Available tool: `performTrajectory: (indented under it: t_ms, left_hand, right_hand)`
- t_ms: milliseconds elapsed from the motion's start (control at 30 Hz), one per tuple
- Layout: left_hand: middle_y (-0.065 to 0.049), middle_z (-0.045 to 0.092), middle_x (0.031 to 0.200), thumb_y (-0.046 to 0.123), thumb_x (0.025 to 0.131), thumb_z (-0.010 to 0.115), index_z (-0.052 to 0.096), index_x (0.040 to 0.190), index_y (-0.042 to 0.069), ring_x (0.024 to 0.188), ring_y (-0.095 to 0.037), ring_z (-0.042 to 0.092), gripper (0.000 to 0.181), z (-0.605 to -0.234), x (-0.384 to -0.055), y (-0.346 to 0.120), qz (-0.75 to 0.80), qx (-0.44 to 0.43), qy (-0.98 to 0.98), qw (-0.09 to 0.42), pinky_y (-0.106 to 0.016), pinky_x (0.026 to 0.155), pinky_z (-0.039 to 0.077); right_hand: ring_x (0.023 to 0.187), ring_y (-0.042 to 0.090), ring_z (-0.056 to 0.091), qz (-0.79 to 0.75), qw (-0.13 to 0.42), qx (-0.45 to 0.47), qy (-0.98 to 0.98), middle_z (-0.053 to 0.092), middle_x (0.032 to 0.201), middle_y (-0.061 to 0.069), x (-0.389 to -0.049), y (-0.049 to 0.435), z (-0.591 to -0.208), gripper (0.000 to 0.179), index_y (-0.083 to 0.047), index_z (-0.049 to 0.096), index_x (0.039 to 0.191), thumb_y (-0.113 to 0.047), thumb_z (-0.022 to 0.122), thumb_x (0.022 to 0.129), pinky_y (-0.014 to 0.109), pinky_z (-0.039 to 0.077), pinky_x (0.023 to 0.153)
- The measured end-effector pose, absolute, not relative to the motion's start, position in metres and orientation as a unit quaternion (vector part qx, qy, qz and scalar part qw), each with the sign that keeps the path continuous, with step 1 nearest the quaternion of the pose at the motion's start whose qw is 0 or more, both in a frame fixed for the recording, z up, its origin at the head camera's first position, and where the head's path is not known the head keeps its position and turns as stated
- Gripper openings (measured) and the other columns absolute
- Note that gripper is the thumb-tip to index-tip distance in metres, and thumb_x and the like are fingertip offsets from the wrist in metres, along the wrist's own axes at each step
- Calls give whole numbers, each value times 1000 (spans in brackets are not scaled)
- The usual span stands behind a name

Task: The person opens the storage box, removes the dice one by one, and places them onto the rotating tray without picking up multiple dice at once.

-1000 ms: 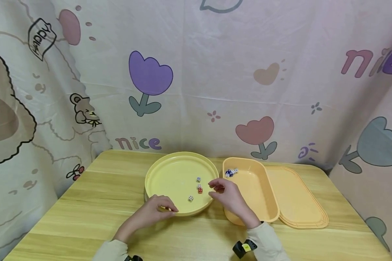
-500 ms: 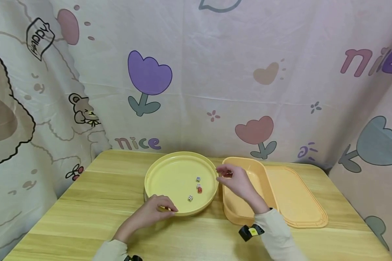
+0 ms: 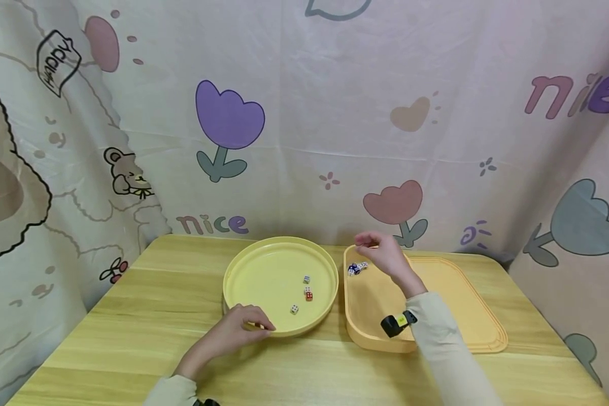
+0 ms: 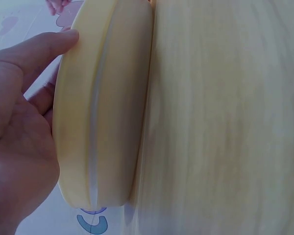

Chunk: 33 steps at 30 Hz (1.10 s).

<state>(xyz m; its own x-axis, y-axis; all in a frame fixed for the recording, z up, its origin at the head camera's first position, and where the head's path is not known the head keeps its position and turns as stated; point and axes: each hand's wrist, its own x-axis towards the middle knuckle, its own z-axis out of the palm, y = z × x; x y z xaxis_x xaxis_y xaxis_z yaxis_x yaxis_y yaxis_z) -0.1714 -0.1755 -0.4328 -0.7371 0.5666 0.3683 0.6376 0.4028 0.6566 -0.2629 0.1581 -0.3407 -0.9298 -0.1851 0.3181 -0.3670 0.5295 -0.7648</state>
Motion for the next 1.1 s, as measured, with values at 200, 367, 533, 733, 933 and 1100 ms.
performTrajectory:
  t_ms: [200,367,533,733,933,1100]
  left_hand:
    - [16,63,86,23,83,65,70,89,21,82,-3,55,7,-434,-172,-175,-408,-356,-839,41,-34,80,29]
    - [16,62,86,25,84,65,69,88,24,81,-2,55,6,-434,-171,-177,-405,-349,-844,43,-34,79,27]
    - [14,63,86,22,83,65,69,88,23,80,-2,55,6,-435,-172,-177,-399,-363,-840,59,-32,77,29]
    - [15,63,85,21,83,66,70,88,23,80,-1,55,7,-433,-172,-175,-401,-366,-838,61,-31,76,29]
    - [15,63,85,19,82,67,69,88,21,79,-2,56,7,-433,-171,-176,-405,-369,-834,66,-30,75,29]
    - [15,63,86,19,82,66,70,88,20,80,-2,56,7,-432,-171,-175,-405,-374,-831,71,-29,75,28]
  right_hand:
    - [86,24,57,483,88,108,-864,64,93,13,-277,169,-356,19,3,63,100,-5,63,83,33,44,76]
    - [90,25,57,515,84,69,-850,62,96,15,-290,174,-370,22,6,62,103,-3,62,83,34,43,78]
    - [88,25,55,526,81,35,-846,61,95,15,-301,177,-383,23,7,61,104,-4,61,83,31,42,75]
    - [88,27,56,517,85,-2,-852,62,95,17,-313,177,-397,19,9,62,99,0,61,82,32,43,76]
    - [93,31,54,500,87,-18,-862,61,99,23,-316,173,-410,20,11,62,98,3,60,80,36,41,82]
    - [85,27,56,483,106,-30,-869,64,90,18,-317,176,-423,16,9,65,92,2,61,77,31,41,75]
